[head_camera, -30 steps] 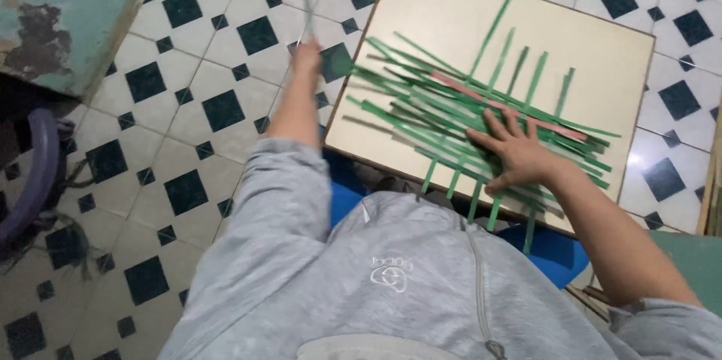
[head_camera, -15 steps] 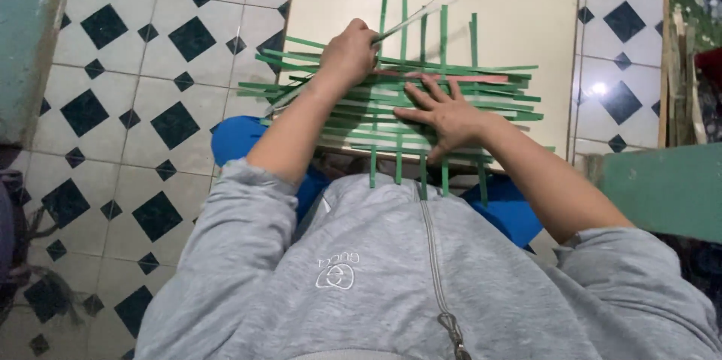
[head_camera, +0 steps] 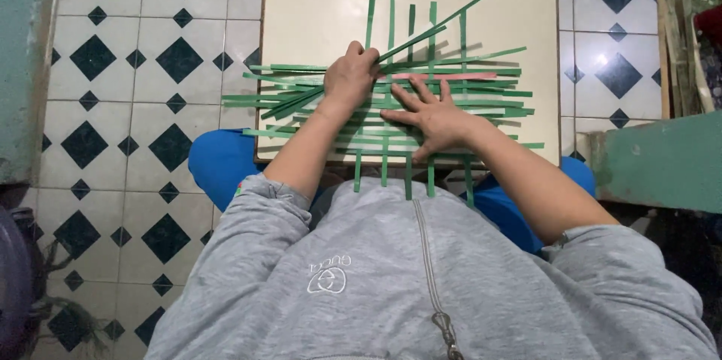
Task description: A person is weaving green plastic strips together on a board to create a mesh pattern.
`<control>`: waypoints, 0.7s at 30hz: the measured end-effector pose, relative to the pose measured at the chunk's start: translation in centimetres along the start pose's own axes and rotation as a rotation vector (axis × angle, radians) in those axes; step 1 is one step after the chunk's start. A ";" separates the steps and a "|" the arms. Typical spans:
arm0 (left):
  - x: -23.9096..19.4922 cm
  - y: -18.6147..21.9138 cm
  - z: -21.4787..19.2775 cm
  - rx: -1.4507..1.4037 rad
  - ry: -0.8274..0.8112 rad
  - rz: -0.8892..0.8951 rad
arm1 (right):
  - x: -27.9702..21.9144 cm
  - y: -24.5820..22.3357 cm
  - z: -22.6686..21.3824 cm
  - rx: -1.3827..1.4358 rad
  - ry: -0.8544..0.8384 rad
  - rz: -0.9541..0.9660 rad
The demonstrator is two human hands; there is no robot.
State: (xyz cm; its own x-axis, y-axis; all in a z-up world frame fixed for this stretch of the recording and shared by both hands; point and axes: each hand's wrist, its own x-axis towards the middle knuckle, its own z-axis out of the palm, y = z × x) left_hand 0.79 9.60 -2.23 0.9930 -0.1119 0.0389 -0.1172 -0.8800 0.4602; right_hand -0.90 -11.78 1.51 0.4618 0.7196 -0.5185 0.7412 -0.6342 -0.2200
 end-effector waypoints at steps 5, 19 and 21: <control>-0.6 0.3 -0.1 0.048 0.073 0.096 | -0.1 0.0 0.1 0.008 0.014 -0.003; 0.8 -1.4 3.0 0.185 0.209 0.081 | 0.6 6.5 3.1 0.114 0.618 0.342; 0.4 -1.9 3.9 0.224 0.233 0.085 | 1.5 7.6 5.8 -0.045 0.831 0.298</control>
State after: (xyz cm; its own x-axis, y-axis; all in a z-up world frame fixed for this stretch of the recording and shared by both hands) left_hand 1.29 9.42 -6.57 0.9537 -0.1035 0.2824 -0.1750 -0.9546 0.2409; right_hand 2.63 -17.10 -5.72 0.8308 0.5099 0.2231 0.5438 -0.8291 -0.1298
